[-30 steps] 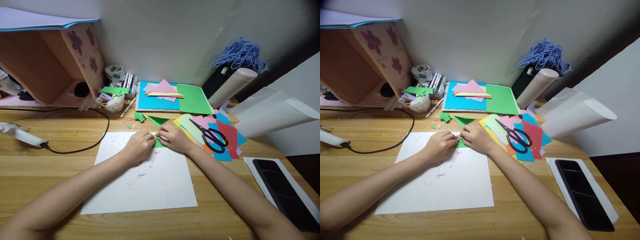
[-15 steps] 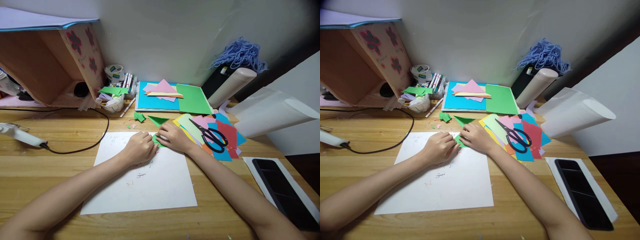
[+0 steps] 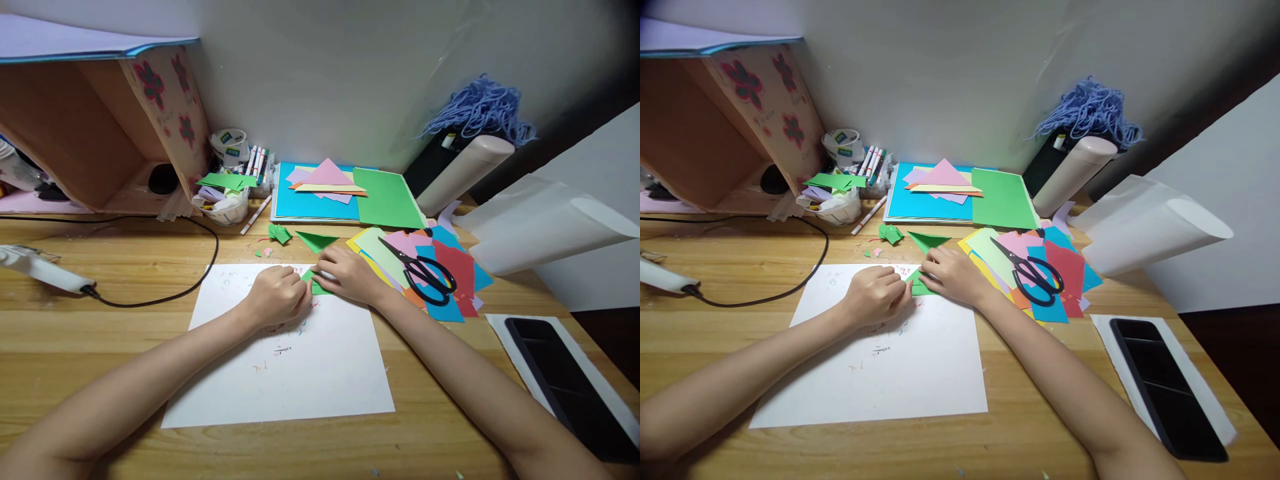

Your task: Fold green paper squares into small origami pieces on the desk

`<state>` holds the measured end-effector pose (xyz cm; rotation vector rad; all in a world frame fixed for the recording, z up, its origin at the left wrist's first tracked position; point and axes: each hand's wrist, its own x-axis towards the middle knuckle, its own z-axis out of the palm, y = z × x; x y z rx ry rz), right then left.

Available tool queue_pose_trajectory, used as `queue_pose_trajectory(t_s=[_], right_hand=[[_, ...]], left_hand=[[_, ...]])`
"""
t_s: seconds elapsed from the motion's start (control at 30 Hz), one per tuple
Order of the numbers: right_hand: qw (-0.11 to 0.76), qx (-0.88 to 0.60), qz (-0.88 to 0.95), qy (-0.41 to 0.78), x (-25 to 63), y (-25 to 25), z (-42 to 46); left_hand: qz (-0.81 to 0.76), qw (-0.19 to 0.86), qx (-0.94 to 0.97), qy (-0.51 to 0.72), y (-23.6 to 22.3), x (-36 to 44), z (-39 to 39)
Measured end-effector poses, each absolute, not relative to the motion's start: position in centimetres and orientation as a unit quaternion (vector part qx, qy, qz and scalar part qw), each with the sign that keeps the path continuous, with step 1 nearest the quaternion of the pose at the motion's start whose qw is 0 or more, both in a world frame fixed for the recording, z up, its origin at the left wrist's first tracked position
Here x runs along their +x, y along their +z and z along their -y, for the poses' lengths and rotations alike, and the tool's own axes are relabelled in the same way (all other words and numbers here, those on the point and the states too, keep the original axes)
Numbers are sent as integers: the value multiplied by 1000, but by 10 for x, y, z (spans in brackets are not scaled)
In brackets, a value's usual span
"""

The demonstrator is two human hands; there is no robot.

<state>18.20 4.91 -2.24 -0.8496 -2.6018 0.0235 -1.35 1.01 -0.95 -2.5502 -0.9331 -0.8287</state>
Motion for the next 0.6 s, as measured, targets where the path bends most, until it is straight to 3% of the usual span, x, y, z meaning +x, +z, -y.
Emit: queue_pose_trajectory(t_s=[0.37,0.6], right_hand=[[207,-304,929,22,182,-24,-49],[221,-298,928,19,182,-28,-50]], left_hand=[[402,40,-887,-226,-10,-17,-18],[377,46,-908,-175,-11,-17,-21]])
